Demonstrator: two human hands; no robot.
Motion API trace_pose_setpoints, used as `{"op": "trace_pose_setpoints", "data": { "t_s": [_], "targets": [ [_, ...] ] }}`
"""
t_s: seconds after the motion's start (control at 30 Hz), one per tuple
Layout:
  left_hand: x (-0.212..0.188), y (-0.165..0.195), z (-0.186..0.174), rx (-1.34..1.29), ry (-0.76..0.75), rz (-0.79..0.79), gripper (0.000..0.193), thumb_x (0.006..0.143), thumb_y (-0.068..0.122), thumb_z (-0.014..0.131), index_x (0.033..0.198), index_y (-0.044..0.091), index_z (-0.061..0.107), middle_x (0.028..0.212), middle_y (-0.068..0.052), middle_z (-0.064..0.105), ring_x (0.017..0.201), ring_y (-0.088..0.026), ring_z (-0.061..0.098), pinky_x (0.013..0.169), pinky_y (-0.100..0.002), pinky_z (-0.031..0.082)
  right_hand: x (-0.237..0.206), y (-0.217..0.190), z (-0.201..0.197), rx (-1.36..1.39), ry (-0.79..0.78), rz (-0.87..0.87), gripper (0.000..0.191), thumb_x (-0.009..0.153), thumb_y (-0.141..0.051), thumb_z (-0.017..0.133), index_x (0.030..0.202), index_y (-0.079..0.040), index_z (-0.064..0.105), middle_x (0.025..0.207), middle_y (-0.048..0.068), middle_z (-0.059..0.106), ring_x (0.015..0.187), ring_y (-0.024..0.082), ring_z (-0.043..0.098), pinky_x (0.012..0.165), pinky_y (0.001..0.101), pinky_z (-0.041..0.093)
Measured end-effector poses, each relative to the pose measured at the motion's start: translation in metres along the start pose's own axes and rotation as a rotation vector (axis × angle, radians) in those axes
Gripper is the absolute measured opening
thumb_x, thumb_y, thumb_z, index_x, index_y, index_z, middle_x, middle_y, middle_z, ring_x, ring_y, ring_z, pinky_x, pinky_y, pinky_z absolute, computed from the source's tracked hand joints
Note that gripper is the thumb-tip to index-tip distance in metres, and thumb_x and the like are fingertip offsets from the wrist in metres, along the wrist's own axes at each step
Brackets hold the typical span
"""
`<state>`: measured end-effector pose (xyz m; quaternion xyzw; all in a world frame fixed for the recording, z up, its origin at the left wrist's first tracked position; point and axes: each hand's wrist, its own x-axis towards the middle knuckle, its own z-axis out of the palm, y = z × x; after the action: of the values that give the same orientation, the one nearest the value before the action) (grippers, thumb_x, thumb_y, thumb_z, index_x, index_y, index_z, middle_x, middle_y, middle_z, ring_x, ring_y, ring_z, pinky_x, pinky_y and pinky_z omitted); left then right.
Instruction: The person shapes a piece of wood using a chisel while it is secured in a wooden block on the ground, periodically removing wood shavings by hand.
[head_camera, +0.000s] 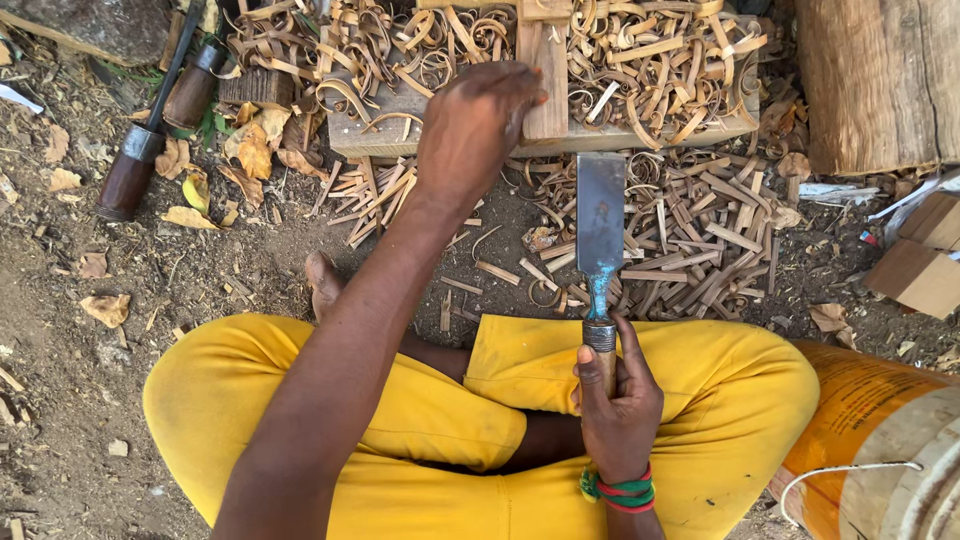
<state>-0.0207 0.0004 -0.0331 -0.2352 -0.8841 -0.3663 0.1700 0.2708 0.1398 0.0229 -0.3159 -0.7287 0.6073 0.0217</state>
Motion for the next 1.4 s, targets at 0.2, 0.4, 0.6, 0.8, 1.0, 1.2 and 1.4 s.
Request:
{"op": "trace_pose_setpoints", "data": {
  "t_s": [0.2,0.4,0.6,0.8,1.0,1.2,1.4],
  "targets": [
    [0.004,0.014,-0.012,0.04,-0.067,0.007,0.015,0.093,0.013,0.076,0.107,0.01,0.08,0.112,-0.008,0.076,0.101,-0.026,0.072,0.092,-0.043,0.06,0.001,-0.007,0.002,-0.006,-0.001,0.009,0.065,0.096,-0.02,0.069,0.153,0.002,0.047,0.074,0.001,0.061,0.057,0.004,0.052,0.047,0.0228,0.044],
    [0.002,0.019,-0.03,0.241,-0.018,0.053,0.034,0.084,0.01,0.076,0.115,0.023,0.081,0.125,-0.008,0.068,0.119,-0.027,0.064,0.103,-0.048,0.051,0.007,-0.031,0.004,-0.081,-0.008,0.001,0.069,0.091,-0.017,0.072,0.153,-0.003,0.046,0.074,0.001,0.064,0.055,0.005,0.057,0.044,0.0238,0.045],
    [0.002,0.025,-0.032,0.285,-0.029,-0.023,0.042,0.082,0.007,0.074,0.116,0.03,0.08,0.128,-0.009,0.068,0.12,-0.027,0.061,0.1,-0.048,0.051,0.022,-0.058,0.018,-0.444,-0.067,-0.413,0.057,0.101,-0.01,0.07,0.153,-0.002,0.049,0.095,0.009,0.07,0.076,0.014,0.065,0.066,0.0313,0.054],
    [0.003,0.028,-0.028,0.299,-0.073,-0.089,0.044,0.083,0.005,0.075,0.119,0.031,0.08,0.116,-0.011,0.07,0.113,-0.027,0.064,0.095,-0.048,0.051,0.028,-0.075,0.032,-0.646,-0.081,-0.336,0.051,0.099,-0.011,0.067,0.147,-0.002,0.053,0.084,0.015,0.07,0.063,0.022,0.066,0.061,0.0345,0.053],
    [0.001,0.029,-0.022,0.317,-0.039,-0.075,0.04,0.082,0.014,0.079,0.119,0.03,0.079,0.108,-0.01,0.072,0.106,-0.025,0.065,0.093,-0.048,0.053,0.024,-0.075,0.037,-0.598,-0.064,-0.404,0.048,0.099,-0.01,0.066,0.145,-0.001,0.054,0.09,0.014,0.075,0.072,0.02,0.074,0.065,0.0333,0.056],
    [0.001,0.03,-0.019,0.331,-0.034,-0.09,0.038,0.081,0.02,0.081,0.118,0.03,0.079,0.101,-0.01,0.073,0.101,-0.026,0.067,0.089,-0.048,0.054,0.027,-0.076,0.039,-0.631,-0.053,-0.488,0.046,0.1,-0.01,0.067,0.144,-0.001,0.055,0.09,0.016,0.073,0.07,0.021,0.073,0.063,0.0337,0.055],
    [0.002,0.03,-0.02,0.324,-0.043,-0.09,0.038,0.081,0.02,0.079,0.118,0.027,0.079,0.095,-0.01,0.074,0.096,-0.025,0.068,0.087,-0.048,0.056,0.024,-0.081,0.039,-0.689,-0.069,-0.398,0.048,0.098,-0.011,0.067,0.144,-0.001,0.056,0.075,0.016,0.068,0.056,0.022,0.065,0.055,0.0353,0.051]
  ]
}}
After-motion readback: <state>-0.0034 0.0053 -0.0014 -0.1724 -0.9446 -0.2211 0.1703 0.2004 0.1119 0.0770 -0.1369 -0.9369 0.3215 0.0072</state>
